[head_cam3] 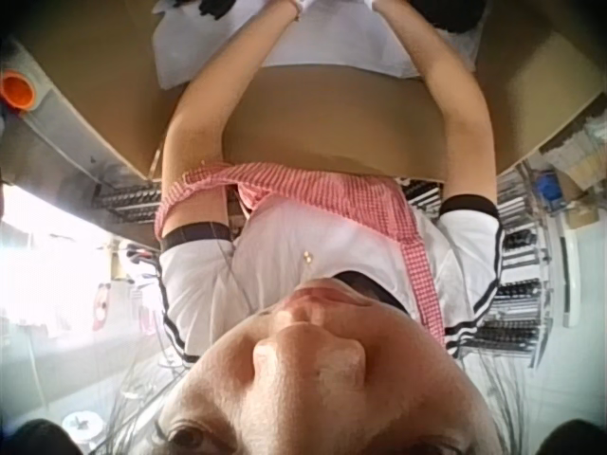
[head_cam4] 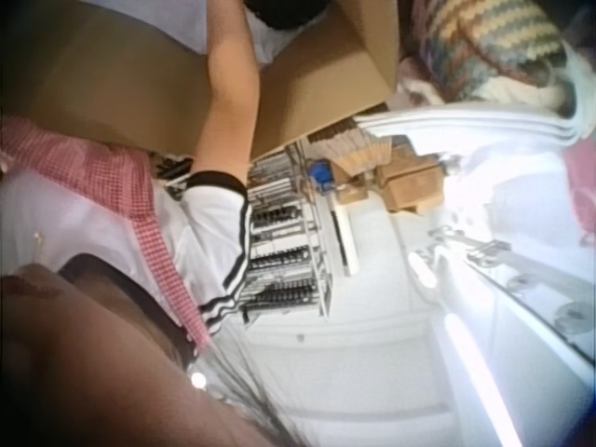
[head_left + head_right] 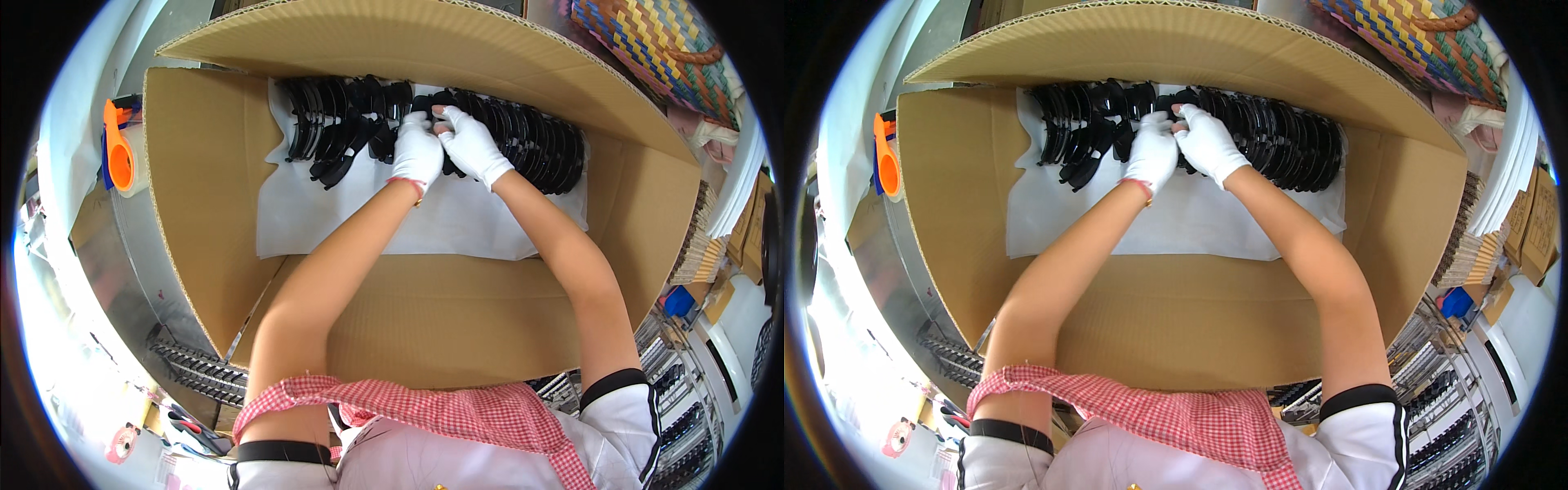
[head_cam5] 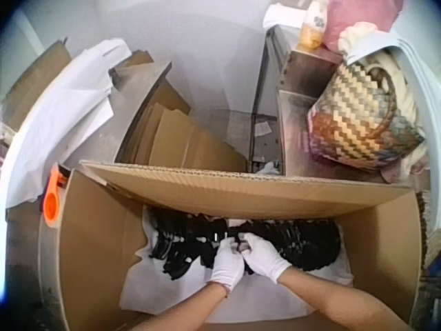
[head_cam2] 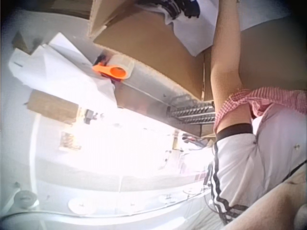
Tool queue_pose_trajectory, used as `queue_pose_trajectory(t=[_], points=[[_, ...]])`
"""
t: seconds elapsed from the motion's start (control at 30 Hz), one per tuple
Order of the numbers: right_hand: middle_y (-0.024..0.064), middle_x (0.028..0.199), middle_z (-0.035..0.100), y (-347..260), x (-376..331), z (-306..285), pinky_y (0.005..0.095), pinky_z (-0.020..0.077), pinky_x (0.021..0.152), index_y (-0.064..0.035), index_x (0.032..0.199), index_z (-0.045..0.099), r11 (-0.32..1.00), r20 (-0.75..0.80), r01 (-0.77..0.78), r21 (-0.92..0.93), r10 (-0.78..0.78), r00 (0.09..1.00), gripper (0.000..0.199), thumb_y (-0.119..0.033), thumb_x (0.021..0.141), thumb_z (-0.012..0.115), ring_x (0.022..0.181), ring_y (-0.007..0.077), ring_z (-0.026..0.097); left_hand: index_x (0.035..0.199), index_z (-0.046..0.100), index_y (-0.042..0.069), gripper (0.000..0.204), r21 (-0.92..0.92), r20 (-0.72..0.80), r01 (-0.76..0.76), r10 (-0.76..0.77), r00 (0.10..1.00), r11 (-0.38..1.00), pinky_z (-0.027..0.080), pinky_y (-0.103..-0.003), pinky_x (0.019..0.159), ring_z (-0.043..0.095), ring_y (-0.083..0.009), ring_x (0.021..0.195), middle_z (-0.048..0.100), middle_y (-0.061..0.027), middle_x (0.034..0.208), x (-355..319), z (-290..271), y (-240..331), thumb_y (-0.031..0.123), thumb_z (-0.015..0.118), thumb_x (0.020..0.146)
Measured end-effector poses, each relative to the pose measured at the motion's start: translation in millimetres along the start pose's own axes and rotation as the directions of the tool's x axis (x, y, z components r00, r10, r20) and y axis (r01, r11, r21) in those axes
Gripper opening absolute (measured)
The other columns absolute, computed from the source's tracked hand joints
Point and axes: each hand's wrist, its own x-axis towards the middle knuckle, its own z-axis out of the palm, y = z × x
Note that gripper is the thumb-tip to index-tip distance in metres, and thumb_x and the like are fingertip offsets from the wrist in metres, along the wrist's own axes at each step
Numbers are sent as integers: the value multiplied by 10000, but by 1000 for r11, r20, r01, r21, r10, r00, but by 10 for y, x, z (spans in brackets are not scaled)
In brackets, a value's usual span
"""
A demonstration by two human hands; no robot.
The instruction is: The person repeatedly picks up black plastic hangers from a cardboard box and places them onto a metal rack. They then carry the loaded rack to a larger rack unit and return to continue the process.
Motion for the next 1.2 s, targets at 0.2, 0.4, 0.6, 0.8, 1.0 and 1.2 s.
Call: queue_pose_trajectory(t=[0.2, 0.4, 0.6, 0.8, 1.0, 1.2], points=[[298, 1371, 548, -172, 170, 311, 405, 456, 1062, 86, 1390, 458, 960, 125, -278, -14, 277, 953, 725, -318, 858, 742, 1268, 392, 558, 1198, 529, 9, 572, 746, -243, -193, 530, 813, 637, 450, -504, 986, 537, -383, 1150, 568, -197, 1203, -329, -894, -99, 134, 763, 691], [234, 1243, 569, -437, 215, 783, 419, 555, 922, 26, 1252, 560, 855, -409, -509, -102, 430, 805, 739, -410, 732, 853, 1127, 368, 613, 1387, 324, -33, 1115, 780, -337, 196, 134, 932, 595, 334, -492, 1134, 368, -424, 1379, 465, -241, 1398, -174, -1323, 3, 414, 938, 571], [178, 1221, 577, -494, 299, 953, 421, 572, 887, -83, 1219, 605, 806, -473, -591, -21, 513, 717, 637, -382, 722, 871, 1084, 342, 643, 1425, 247, -75, 1343, 874, -237, 261, -110, 965, 410, 387, -427, 1083, 466, -360, 1283, 475, -225, 1373, 8, -1343, 203, 574, 938, 474], [183, 1091, 637, -458, 321, 1002, 427, 567, 819, -56, 1057, 640, 842, -533, -537, 49, 477, 699, 416, -277, 768, 841, 965, 343, 668, 1513, 109, -73, 1411, 889, -261, 246, -13, 965, 386, 340, -461, 1127, 410, -388, 1352, 432, -278, 1423, 61, -1152, 46, 535, 921, 532], [205, 954, 675, -421, 435, 1066, 437, 533, 820, -1, 971, 592, 909, -425, -261, 324, 386, 819, 350, -252, 830, 792, 886, 354, 662, 1453, 207, -81, 1257, 799, -319, 236, 56, 946, 553, 451, -437, 1015, 576, -377, 1161, 565, -271, 1231, 115, -1229, 16, 503, 909, 590], [264, 1227, 659, -417, 556, 900, 376, 495, 986, 77, 1293, 574, 909, -148, -349, 228, 387, 910, 731, -424, 808, 791, 1167, 355, 638, 1412, 258, -86, 1191, 750, -305, 199, 63, 950, 631, 537, -417, 900, 650, -380, 1038, 628, -279, 1095, 164, -1362, -34, 468, 916, 587]])
